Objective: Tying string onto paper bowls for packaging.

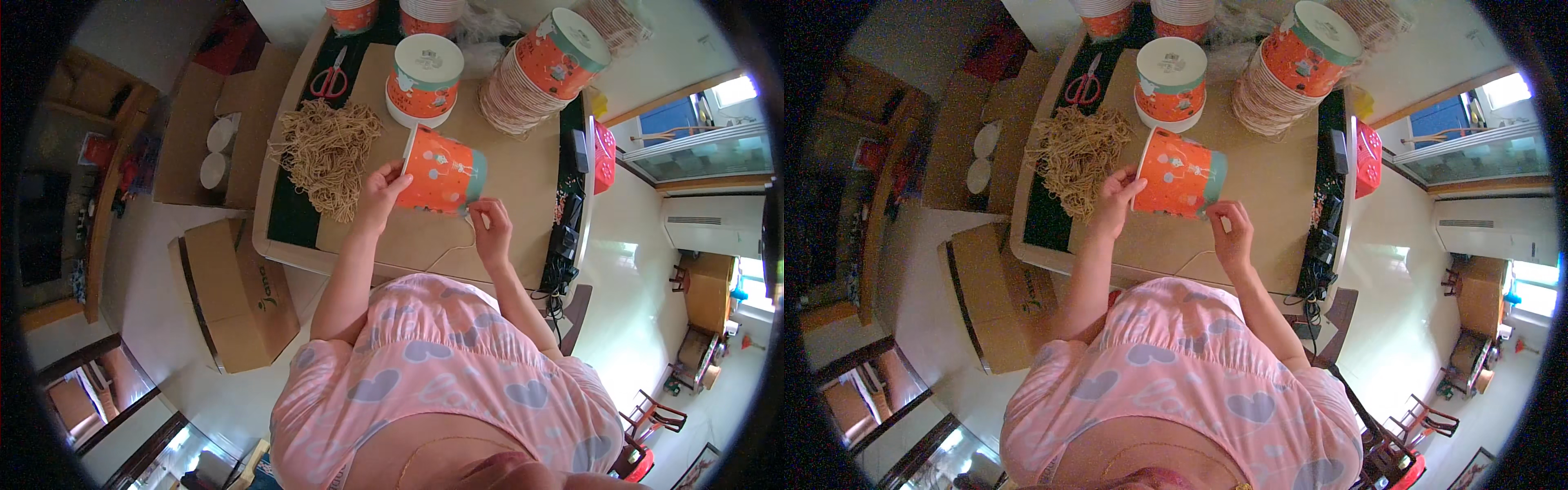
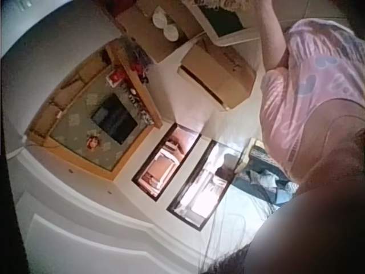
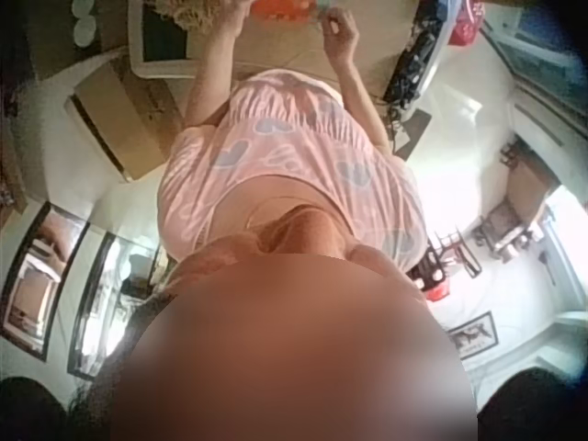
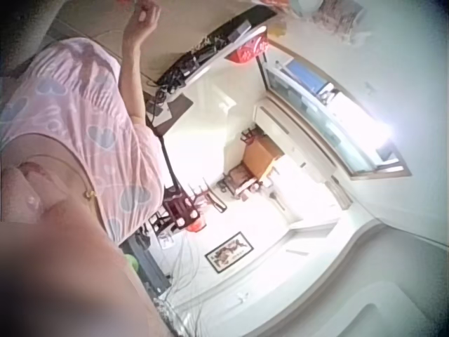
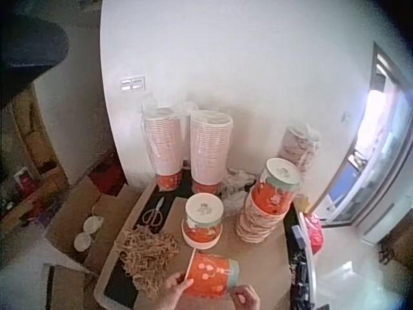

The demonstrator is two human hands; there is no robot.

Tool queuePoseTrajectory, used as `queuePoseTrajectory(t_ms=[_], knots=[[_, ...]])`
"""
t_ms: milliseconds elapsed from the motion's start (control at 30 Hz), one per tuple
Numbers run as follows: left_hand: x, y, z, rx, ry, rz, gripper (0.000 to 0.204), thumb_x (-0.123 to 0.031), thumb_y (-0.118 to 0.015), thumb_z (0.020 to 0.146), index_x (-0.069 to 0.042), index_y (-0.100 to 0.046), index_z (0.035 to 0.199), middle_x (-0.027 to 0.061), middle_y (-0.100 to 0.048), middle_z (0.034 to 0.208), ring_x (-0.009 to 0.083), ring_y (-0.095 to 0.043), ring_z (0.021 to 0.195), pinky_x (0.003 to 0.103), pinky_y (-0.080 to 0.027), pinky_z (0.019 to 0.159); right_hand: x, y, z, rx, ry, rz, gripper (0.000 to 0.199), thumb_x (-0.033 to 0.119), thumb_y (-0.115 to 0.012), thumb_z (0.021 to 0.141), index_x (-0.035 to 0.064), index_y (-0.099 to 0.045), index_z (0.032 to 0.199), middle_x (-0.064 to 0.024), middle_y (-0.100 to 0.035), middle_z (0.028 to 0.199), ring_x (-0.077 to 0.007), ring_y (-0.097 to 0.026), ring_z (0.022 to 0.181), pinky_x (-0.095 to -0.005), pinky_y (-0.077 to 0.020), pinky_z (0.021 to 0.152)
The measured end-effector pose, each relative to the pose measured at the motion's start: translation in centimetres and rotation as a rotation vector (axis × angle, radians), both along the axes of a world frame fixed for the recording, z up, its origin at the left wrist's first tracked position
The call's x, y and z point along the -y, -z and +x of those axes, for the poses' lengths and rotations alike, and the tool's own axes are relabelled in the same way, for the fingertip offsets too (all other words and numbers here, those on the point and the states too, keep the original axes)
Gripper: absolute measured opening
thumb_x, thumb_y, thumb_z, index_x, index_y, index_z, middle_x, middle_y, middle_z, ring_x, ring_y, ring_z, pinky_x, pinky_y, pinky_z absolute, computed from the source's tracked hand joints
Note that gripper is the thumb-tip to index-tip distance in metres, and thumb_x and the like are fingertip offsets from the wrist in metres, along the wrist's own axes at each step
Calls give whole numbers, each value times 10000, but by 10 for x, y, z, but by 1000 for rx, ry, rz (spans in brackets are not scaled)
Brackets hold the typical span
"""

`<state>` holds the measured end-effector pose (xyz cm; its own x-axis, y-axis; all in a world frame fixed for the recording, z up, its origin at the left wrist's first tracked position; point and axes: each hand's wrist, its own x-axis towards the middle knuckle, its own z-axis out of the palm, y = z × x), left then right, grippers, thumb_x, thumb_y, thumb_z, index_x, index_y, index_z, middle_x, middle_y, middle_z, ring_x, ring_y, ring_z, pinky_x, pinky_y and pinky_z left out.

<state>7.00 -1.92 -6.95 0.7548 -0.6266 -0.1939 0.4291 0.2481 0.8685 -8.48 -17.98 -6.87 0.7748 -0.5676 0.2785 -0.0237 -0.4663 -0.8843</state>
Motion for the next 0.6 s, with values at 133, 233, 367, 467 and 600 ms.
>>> queuePoseTrajectory(t_ms=[133,233,367,467,600], knots=[[0,-6,5,9,-22,36,266,-98,-604,845,0,-579,1091,49,-632,992,86,-578,897,230,-447,828,-4,3,-9,-46,-58,-86,104,-53,-627,762,18,-597,833,-104,-598,875,-222,-593,797,-302,-486,703],[0,-3,11,-27,-20,44,262,-105,-606,848,5,-582,1085,47,-634,976,81,-583,874,219,-454,803,-7,3,-15,-50,-104,-183,108,-37,-635,762,30,-596,838,-113,-595,872,-259,-592,803,-326,-489,700],[-1,-10,15,-77,8,88,264,-108,-611,847,11,-581,1081,45,-634,961,77,-591,840,203,-463,766,-7,3,-23,-16,-215,-327,141,-28,-647,732,37,-597,848,-106,-598,875,-277,-584,790,-348,-488,670],[-1,-12,16,-101,7,37,256,-100,-612,845,12,-582,1073,46,-635,937,83,-600,813,194,-474,738,-7,8,-28,2,-309,-363,137,-31,-636,732,39,-598,843,-103,-592,877,-284,-575,793,-358,-488,661],[-1,-14,18,-141,26,10,235,-72,-605,840,19,-581,1055,54,-634,909,104,-608,808,232,-522,683,-8,9,-31,7,-406,-399,114,-14,-633,744,41,-597,838,-106,-582,905,-288,-574,825,-365,-488,674]])
